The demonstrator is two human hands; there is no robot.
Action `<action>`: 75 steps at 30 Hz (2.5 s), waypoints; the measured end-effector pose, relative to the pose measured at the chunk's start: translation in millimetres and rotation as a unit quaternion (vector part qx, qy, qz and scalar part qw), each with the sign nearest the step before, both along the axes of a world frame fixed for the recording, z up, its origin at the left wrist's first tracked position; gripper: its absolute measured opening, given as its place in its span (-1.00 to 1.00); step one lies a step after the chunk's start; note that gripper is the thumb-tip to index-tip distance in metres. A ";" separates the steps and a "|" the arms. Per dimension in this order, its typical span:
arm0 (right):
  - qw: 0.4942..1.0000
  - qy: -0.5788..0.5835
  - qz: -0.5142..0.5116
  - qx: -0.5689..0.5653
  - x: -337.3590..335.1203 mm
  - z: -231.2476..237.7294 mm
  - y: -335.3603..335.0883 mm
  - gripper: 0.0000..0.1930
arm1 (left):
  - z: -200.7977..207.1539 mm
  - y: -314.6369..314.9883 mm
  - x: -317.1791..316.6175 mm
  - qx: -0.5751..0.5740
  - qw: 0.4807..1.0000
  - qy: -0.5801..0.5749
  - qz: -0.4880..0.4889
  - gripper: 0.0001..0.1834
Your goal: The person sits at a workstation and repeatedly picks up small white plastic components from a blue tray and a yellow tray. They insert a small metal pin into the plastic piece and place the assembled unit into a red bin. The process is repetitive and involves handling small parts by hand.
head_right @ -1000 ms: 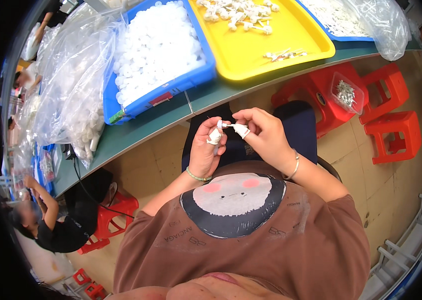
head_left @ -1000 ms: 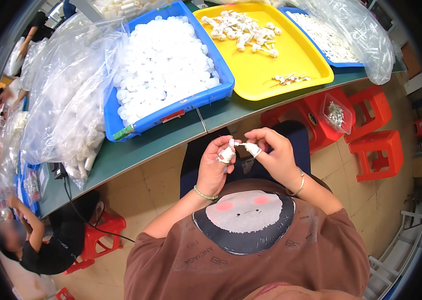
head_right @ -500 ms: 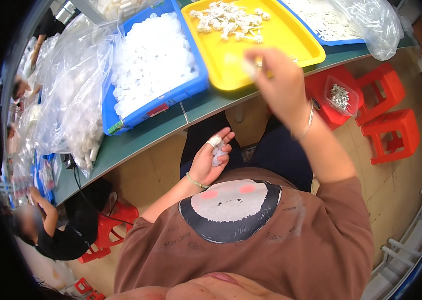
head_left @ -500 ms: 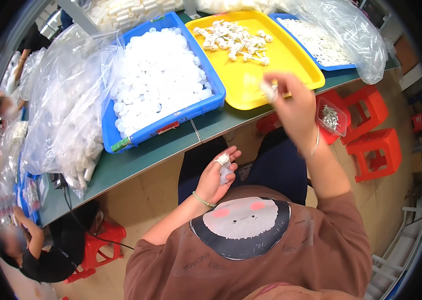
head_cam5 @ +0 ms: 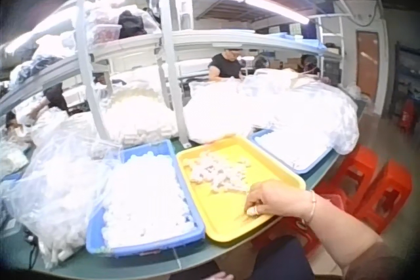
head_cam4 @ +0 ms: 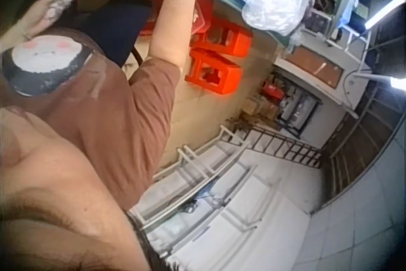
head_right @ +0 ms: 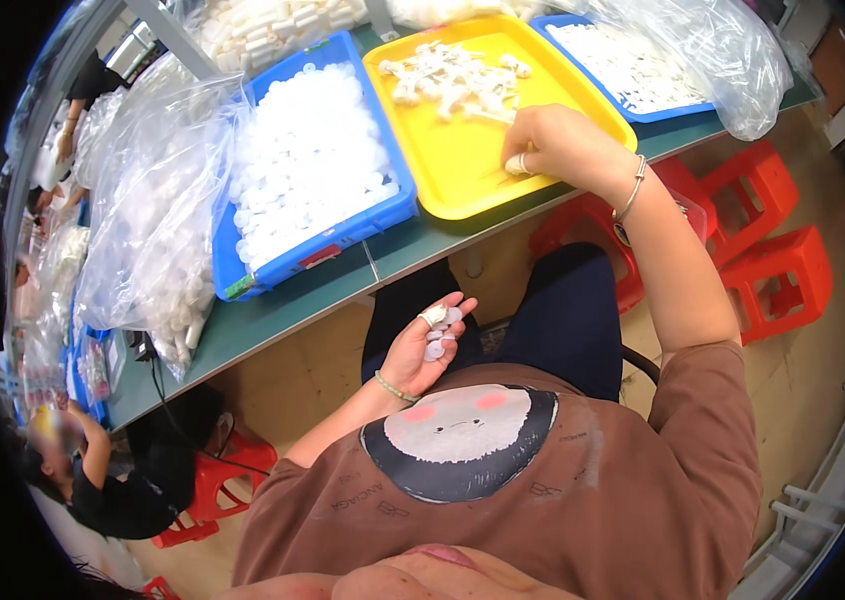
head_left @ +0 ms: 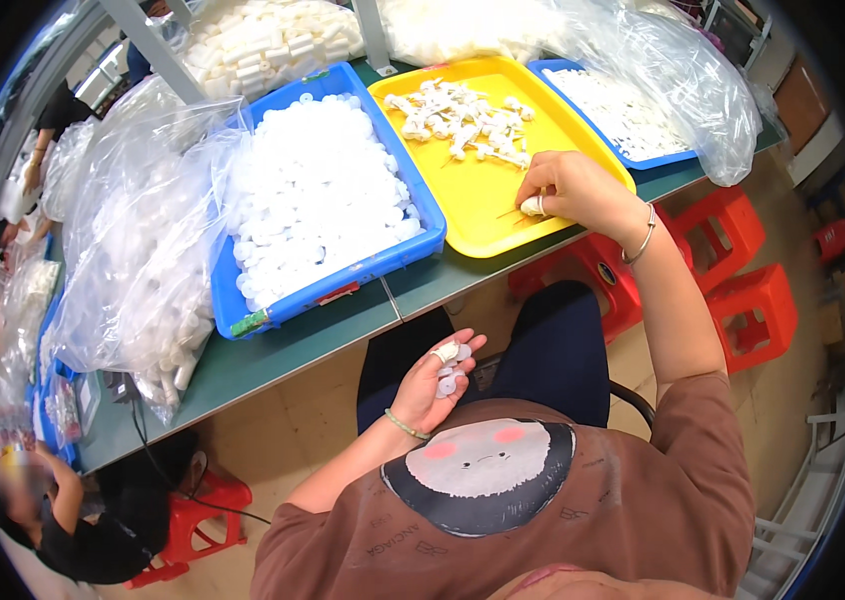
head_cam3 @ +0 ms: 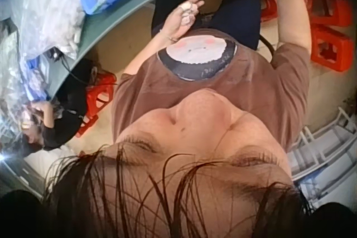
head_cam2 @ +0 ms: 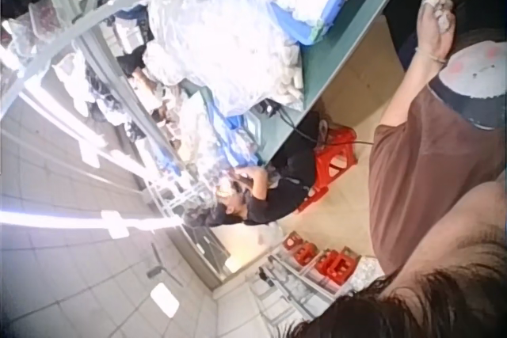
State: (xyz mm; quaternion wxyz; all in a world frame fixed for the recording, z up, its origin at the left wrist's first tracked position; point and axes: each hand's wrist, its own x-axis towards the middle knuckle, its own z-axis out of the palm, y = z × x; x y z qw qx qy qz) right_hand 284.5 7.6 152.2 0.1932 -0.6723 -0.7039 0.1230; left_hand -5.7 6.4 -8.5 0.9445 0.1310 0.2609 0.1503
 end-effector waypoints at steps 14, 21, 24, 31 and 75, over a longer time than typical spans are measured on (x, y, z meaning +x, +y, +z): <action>0.936 0.216 0.001 0.277 1.4 -13.5 27.6 -0.86 | 4.0 -0.7 -4.9 -0.023 0.996 -0.084 0.004 -0.60; 0.920 0.246 -0.016 0.304 -50.6 -9.6 -38.8 -0.84 | -1.8 -2.2 -6.1 0.016 0.998 -0.033 0.043 -0.61; 0.952 0.233 -0.020 0.197 -99.1 -35.4 -82.3 -0.90 | -3.3 0.8 -6.8 -0.006 0.998 -0.050 0.026 -0.59; 0.973 0.182 -0.030 0.142 -139.6 -107.3 -90.1 -0.81 | -0.1 -0.8 -3.0 -0.028 0.998 -0.048 0.027 -0.56; 0.971 0.206 -0.042 0.112 -144.1 -124.2 -83.5 -0.79 | -5.5 -6.0 0.3 0.081 0.995 0.028 0.052 -0.65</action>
